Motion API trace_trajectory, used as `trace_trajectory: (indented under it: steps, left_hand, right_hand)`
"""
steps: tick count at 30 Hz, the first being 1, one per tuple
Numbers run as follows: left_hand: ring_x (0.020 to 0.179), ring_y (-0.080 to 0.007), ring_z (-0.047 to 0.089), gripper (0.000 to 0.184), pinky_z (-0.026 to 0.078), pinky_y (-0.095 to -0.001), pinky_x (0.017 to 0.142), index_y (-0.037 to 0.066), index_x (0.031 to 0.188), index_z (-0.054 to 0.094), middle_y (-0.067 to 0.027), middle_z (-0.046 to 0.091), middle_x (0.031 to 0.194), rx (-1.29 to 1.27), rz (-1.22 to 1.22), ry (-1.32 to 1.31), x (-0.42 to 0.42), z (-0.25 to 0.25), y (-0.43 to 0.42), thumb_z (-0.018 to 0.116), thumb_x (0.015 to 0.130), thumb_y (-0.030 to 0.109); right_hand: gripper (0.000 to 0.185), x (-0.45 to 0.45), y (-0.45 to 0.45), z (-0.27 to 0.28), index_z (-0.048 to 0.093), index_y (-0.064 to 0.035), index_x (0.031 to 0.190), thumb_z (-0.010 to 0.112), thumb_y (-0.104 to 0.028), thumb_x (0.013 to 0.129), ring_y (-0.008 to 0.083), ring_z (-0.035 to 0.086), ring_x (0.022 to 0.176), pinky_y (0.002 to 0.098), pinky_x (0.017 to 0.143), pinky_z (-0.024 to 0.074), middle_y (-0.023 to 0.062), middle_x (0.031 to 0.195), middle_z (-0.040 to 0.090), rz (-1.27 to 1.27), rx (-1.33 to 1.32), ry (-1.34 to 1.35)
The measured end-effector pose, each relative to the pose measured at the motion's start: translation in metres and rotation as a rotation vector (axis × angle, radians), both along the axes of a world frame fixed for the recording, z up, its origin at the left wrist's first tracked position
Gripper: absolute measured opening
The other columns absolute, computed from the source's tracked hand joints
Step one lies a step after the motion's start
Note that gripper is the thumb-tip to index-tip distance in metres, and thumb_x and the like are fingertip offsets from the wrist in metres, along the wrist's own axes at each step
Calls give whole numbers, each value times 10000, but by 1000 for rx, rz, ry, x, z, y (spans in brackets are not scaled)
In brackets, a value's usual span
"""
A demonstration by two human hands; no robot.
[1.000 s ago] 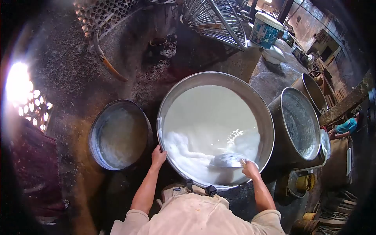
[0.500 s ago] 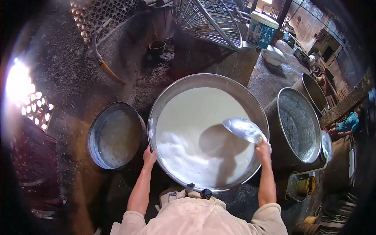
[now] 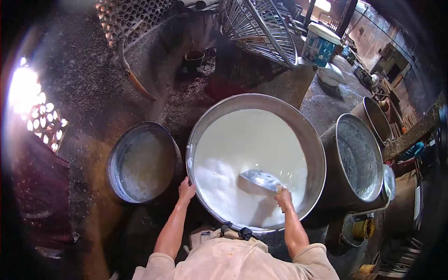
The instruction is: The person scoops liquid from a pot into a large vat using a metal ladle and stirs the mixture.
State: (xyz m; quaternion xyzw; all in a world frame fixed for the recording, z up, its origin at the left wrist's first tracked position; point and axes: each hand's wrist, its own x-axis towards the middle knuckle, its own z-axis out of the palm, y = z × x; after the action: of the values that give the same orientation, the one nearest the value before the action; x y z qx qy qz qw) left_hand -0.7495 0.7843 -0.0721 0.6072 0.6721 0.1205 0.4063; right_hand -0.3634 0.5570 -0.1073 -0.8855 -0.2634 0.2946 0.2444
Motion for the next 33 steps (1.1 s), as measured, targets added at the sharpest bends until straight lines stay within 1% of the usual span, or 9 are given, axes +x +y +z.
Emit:
trace_trajectory:
  steps: [3, 10, 11, 14, 22, 24, 26, 28, 33]
  left_hand:
    - [756, -262, 613, 364, 469, -366, 692, 80, 1057, 608, -115, 635, 813, 14, -35, -99, -9, -7, 4, 698, 713, 160]
    - [741, -214, 626, 328, 474, -339, 691, 62, 1008, 630, -90, 652, 793, -44, -70, -329, -21, -57, 20, 701, 695, 133]
    - [746, -222, 634, 306, 479, -337, 693, 43, 977, 622, -98, 657, 796, -94, -46, -361, -18, -34, 17, 696, 691, 122]
    - [756, -231, 638, 277, 482, -346, 693, 36, 938, 607, -104, 658, 800, -36, -82, -353, -22, -57, 20, 696, 687, 113]
    - [844, -334, 639, 286, 480, -416, 709, 43, 931, 592, -149, 664, 846, 39, -144, -308, -22, -34, 18, 718, 683, 111]
    - [854, -332, 641, 292, 481, -415, 711, 42, 942, 594, -149, 668, 863, 39, -143, -348, -22, -52, 20, 722, 688, 107]
    - [864, -330, 642, 298, 482, -415, 714, 41, 953, 595, -148, 672, 881, 35, -141, -383, -24, -54, 17, 727, 693, 103]
    - [872, -326, 646, 299, 483, -411, 713, 38, 956, 594, -146, 676, 908, 3, -135, -299, -22, -32, 18, 730, 700, 108]
    - [830, -308, 642, 301, 480, -403, 714, 45, 955, 592, -122, 664, 841, -50, -136, -285, -24, -26, 20, 717, 703, 153]
  right_hand:
    - [184, -37, 3, -9, 607, 12, 799, 590, -83, 642, 199, 569, 438, 341, 398, 483, 102, 558, 585, 5, -4, 33]
    - [246, -122, 14, 28, 595, 28, 870, 613, -94, 657, 203, 586, 463, 339, 417, 507, 113, 587, 597, 8, -11, 161]
    - [245, -130, 18, 35, 593, 27, 869, 631, -100, 663, 200, 595, 476, 338, 433, 522, 113, 591, 598, 37, -64, 179]
    - [219, -150, 25, 61, 596, 30, 823, 590, -119, 662, 235, 621, 480, 355, 459, 531, 154, 597, 616, 77, -126, 208]
    - [386, -133, 102, 200, 584, 10, 1035, 645, -94, 668, 190, 617, 525, 331, 474, 511, 134, 660, 628, 255, -96, 141]
    - [358, -121, 143, 197, 591, -10, 1014, 641, -59, 663, 208, 634, 563, 346, 467, 506, 150, 702, 644, 325, -59, -88]
    - [367, -109, 183, 151, 592, -22, 1040, 600, -47, 674, 247, 657, 646, 381, 499, 516, 171, 784, 661, 431, 246, -567]
    - [365, -116, 225, 153, 590, -8, 1040, 587, -77, 681, 395, 607, 920, 467, 796, 491, 239, 931, 639, 312, 44, -358]
    - [337, -102, 235, 106, 620, -17, 1016, 605, -87, 686, 364, 615, 945, 443, 795, 505, 215, 960, 648, 390, -137, -246]
